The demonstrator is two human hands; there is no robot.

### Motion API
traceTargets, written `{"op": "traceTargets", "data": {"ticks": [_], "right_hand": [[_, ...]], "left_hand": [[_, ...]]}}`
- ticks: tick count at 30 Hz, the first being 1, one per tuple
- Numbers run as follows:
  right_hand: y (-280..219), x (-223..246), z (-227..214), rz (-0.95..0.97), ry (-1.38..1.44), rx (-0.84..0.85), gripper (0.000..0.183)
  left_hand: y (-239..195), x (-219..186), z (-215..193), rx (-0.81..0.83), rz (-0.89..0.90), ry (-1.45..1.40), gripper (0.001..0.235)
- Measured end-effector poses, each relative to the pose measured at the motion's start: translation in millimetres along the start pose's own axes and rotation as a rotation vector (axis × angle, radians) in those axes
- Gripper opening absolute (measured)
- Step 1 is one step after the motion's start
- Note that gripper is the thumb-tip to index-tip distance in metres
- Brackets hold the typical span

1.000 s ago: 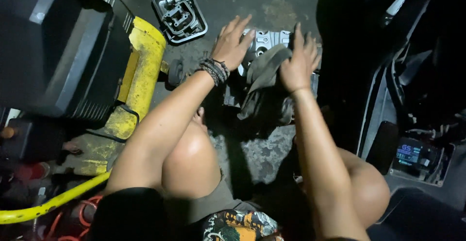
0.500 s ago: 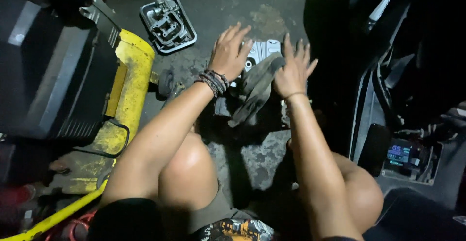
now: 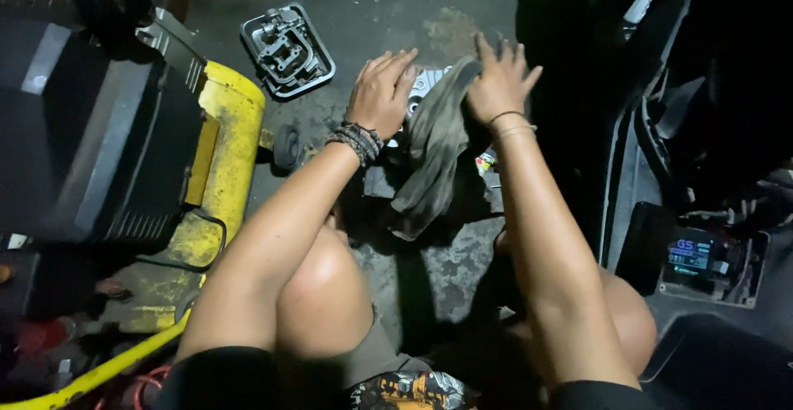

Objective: Cleaning a motorcycle engine cylinder head by wiping it thoroughly with a cloth.

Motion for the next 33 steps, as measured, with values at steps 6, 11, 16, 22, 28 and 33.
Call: {"op": "traceTargets", "data": {"ticks": [6,11,16,22,28,33], "right_hand": [[-17,48,-17,-0.056,-0.077,-0.063,0.074],[3,42,-6,-0.035,-0.072,0.004,0.067],[-3,62,-2,-0.052,-0.213,-0.049,0.071],[-27,76,-11,-0.134,-0.084,0.085,0.055],[-22,81,-17,-0.104,-0.100,0.087,0.041],[-70,69,-30,-0.168,-0.071,0.128,0.074]], "left_hand": [[0,-8,-5,-0.038,0.049,-0.009,0.043],[-2,-9,-7,-0.049,0.083,-0.020,0.039],[-1,-14,-10,-0.062,0.140,-0.015,0.037],[-3,-5,-4,0.040,0.183,-0.060,0.044],[-6,2,-6,0.040,0.189,0.022,0.050],[-7,3,-3,0.083,0.174,0.018,0.054]]}}
Point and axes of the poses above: each hand's wrist, its own y-axis towards the middle knuckle, its own z-axis out of the palm, x = y × z, the point moved 8 cm from there along y, towards the middle knuckle, and after that the axes turned 2 degrees about z, right-handed, at the moved point
